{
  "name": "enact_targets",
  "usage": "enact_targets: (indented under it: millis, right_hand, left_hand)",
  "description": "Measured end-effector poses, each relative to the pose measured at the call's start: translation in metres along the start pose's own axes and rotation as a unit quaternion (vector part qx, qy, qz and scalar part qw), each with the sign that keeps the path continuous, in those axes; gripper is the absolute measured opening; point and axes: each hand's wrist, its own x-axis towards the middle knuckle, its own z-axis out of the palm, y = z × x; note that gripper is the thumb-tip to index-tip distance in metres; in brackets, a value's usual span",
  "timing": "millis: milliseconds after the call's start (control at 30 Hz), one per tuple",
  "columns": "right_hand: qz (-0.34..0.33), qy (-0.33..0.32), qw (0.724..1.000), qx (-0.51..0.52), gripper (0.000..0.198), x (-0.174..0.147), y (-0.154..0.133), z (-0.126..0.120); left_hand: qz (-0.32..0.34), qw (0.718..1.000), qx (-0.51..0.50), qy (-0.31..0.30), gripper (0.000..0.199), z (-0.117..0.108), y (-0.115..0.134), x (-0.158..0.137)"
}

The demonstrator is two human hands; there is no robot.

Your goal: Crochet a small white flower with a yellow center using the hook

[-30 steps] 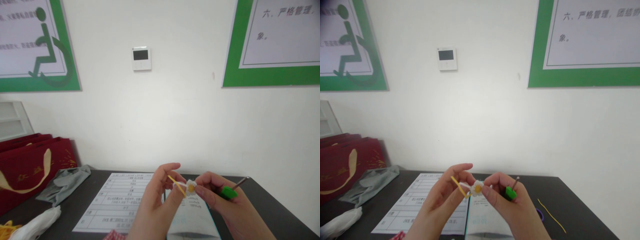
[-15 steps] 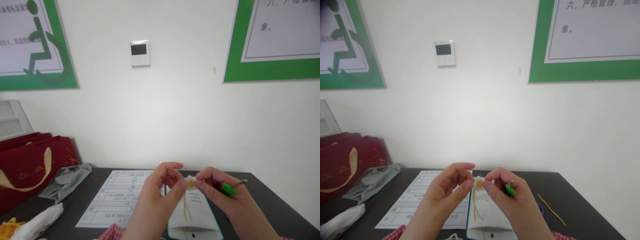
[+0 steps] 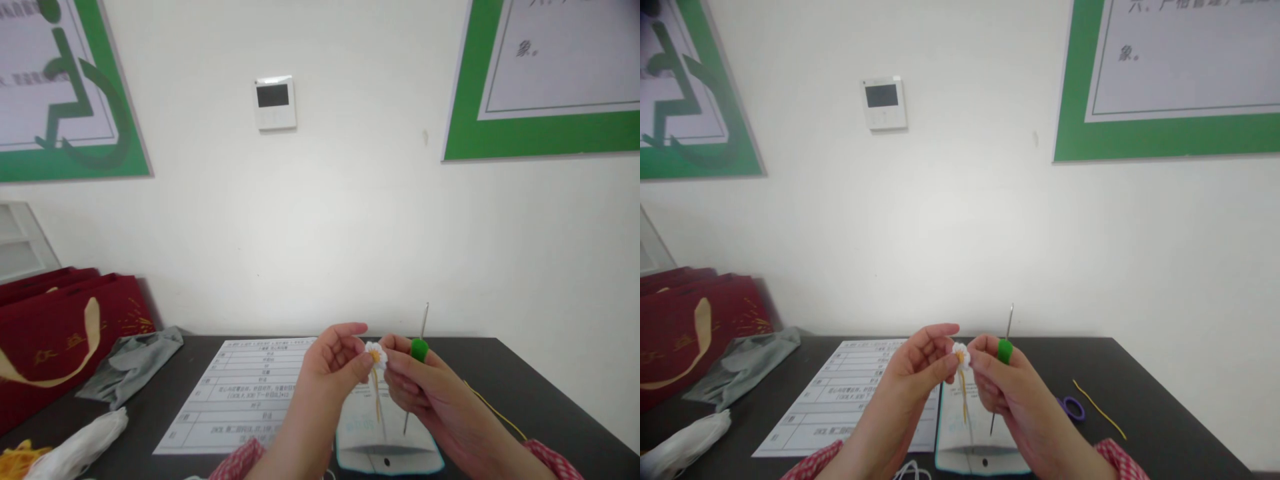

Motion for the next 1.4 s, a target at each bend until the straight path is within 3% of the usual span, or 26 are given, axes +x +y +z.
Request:
enact_targets:
  millis: [200, 333, 467, 633, 867, 933, 1067, 1200, 1400]
  right_hand:
    - [0.000, 0.062, 0.996, -0.060, 0.028, 0.001, 0.028, -0.014]
    - [-0.010, 0.107, 0.986, -0.129, 0.029, -0.013, 0.049, -0.026]
    - [-0.022, 0.096, 0.976, -0.192, 0.035, -0.029, 0.060, -0.028]
    - [-0.024, 0.047, 0.968, -0.245, 0.027, -0.036, 0.067, -0.029]
    - [-0.037, 0.059, 0.915, -0.397, 0.036, -0.033, 0.079, -0.041]
    - [-0.030, 0.059, 0.909, -0.412, 0.036, -0.033, 0.081, -0.043]
    - [-0.020, 0.050, 0.909, -0.413, 0.030, -0.033, 0.083, -0.047]
    - [-0.001, 0.036, 0.915, -0.401, 0.018, -0.035, 0.086, -0.051]
    - [-0.010, 0.063, 0.916, -0.396, 0.023, -0.032, 0.095, -0.052]
  left_hand:
    - [-0.029, 0.999, -0.009, 0.016, 0.031, -0.002, -0.036, 0.013]
    - [-0.059, 0.998, 0.002, 0.037, 0.032, -0.003, -0.060, 0.003]
    - [-0.071, 0.996, 0.023, 0.049, 0.033, -0.007, -0.075, -0.021]
    - [-0.082, 0.994, 0.053, 0.044, 0.030, -0.018, -0.088, -0.040]
    - [-0.039, 0.990, 0.134, 0.018, 0.009, -0.029, -0.096, -0.043]
    - [-0.004, 0.986, 0.168, 0.020, 0.017, -0.031, -0.096, -0.044]
    - [0.058, 0.975, 0.212, -0.013, 0.042, -0.034, -0.096, -0.048]
    - [0.090, 0.964, 0.244, -0.058, 0.046, -0.035, -0.092, -0.053]
    - [0.046, 0.988, 0.150, 0.006, 0.043, -0.034, -0.096, -0.049]
